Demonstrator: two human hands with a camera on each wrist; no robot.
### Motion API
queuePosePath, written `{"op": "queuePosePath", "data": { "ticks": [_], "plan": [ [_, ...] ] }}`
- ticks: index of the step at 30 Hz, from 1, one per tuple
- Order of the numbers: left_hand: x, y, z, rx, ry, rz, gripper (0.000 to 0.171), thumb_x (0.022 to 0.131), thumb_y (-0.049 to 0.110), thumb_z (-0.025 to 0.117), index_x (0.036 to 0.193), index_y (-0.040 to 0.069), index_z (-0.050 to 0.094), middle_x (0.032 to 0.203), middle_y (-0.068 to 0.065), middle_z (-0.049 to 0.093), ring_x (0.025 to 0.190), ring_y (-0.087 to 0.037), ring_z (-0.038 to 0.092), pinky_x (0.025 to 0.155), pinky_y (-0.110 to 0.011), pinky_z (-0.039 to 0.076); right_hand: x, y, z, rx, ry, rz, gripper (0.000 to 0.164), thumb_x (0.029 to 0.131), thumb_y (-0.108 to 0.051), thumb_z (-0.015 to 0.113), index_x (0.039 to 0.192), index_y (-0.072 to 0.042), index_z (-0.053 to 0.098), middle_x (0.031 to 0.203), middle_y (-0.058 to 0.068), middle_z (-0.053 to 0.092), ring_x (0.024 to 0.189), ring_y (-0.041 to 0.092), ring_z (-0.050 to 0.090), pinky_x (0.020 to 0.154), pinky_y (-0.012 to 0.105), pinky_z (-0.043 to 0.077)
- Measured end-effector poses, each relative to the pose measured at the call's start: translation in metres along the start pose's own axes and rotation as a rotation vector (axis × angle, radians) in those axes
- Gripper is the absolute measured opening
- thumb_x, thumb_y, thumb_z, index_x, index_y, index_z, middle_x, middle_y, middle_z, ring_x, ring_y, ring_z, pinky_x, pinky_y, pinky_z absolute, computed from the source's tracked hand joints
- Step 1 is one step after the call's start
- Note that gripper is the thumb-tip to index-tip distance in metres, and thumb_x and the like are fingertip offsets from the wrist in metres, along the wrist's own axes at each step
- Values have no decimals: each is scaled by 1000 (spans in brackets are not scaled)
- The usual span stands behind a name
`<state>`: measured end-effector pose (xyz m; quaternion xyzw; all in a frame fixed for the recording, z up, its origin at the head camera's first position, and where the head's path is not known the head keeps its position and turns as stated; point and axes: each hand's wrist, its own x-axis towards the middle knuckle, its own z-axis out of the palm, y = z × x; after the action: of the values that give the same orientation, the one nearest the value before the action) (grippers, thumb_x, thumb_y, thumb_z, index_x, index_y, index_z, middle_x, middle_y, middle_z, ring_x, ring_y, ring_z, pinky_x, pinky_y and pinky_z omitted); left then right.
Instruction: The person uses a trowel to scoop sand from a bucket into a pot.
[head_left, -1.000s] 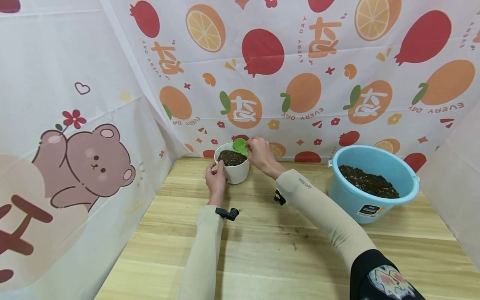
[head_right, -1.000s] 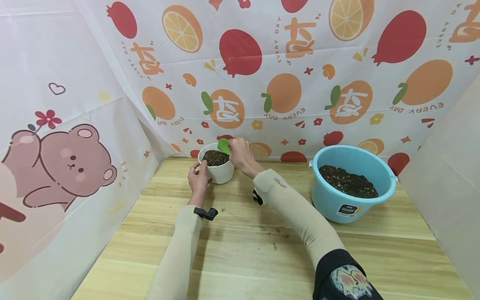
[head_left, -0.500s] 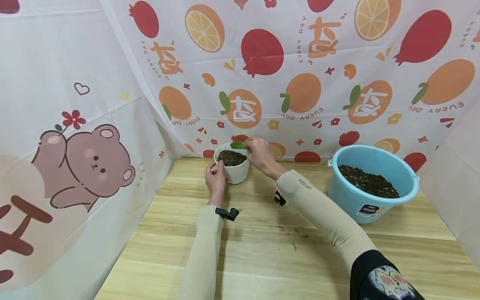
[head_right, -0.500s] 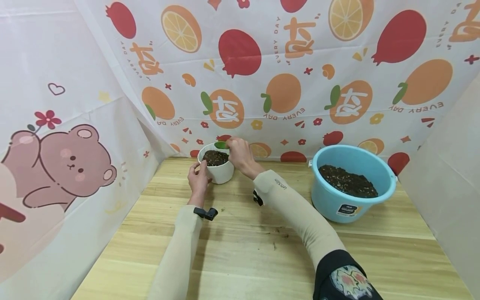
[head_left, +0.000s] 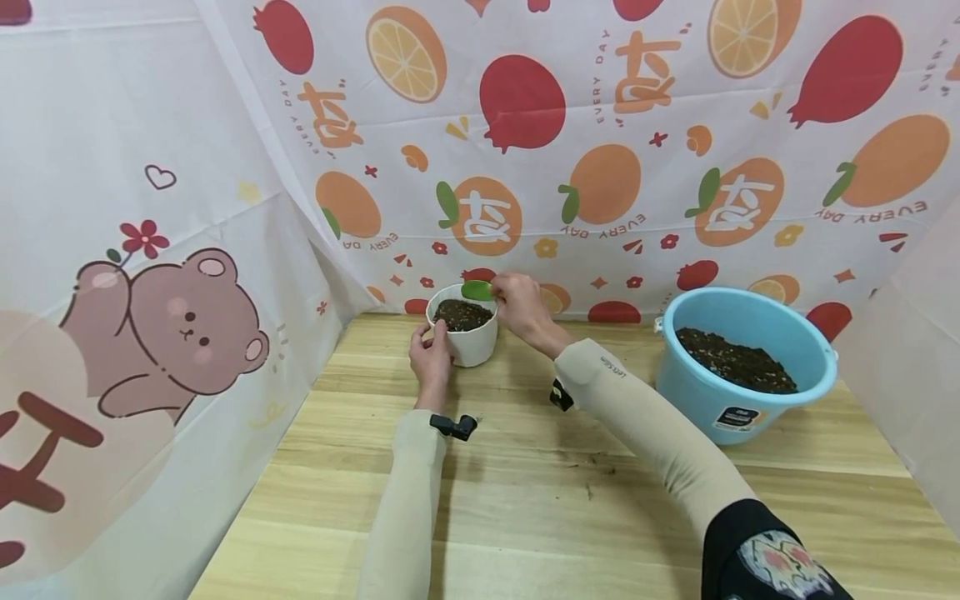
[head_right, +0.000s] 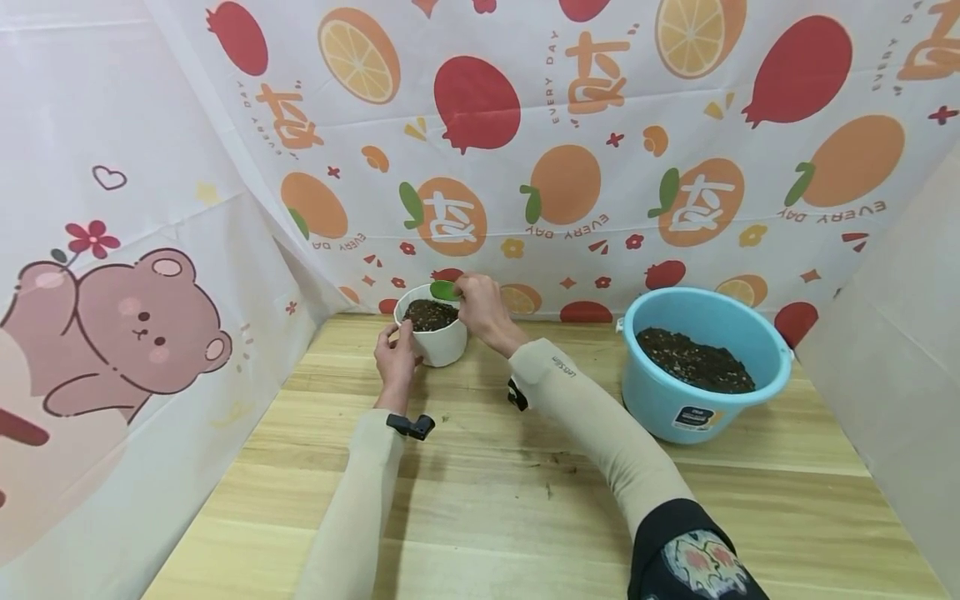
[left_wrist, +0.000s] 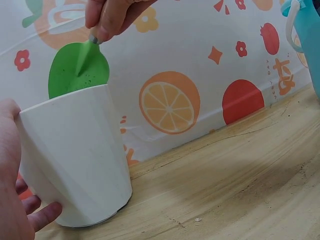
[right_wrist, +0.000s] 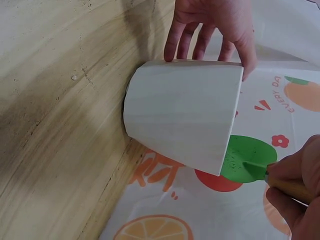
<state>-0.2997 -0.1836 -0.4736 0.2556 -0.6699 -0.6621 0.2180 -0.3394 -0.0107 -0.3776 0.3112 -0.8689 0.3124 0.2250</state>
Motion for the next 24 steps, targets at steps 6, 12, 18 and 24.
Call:
{"op": "queuePosePath", "data": {
  "ticks": [6,12,18,24],
  "plan": [
    [0,1,0,-4,1,-4,49,95,47,64,134,16,61,95,-3,56,69,-9,54,69,-37,59,2,2,-6,77,31,63,20,90,6,61,102,3,78,102,16,78,98,30,75,89,41,61],
    [-1,3,1,-13,-6,0,50,96,48,63,135,17,60,96,-2,55,69,-9,53,64,-30,56,3,4,-17,180,34,161,19,91,3,63,104,4,77,102,18,78,94,27,77,82,39,63],
    [-3,0,0,-5,9,6,47,97,45,63,134,16,61,94,-2,56,71,-8,53,57,-19,49,-1,5,-28,209,29,226,18,91,0,66,105,3,77,102,18,78,92,27,77,80,37,64],
    [-3,-1,-1,5,4,14,48,97,47,62,134,16,60,93,-1,55,70,-9,53,59,-21,50,-4,4,-38,259,34,291,18,93,-6,68,107,0,77,101,15,78,89,25,78,77,35,64]
  ]
}}
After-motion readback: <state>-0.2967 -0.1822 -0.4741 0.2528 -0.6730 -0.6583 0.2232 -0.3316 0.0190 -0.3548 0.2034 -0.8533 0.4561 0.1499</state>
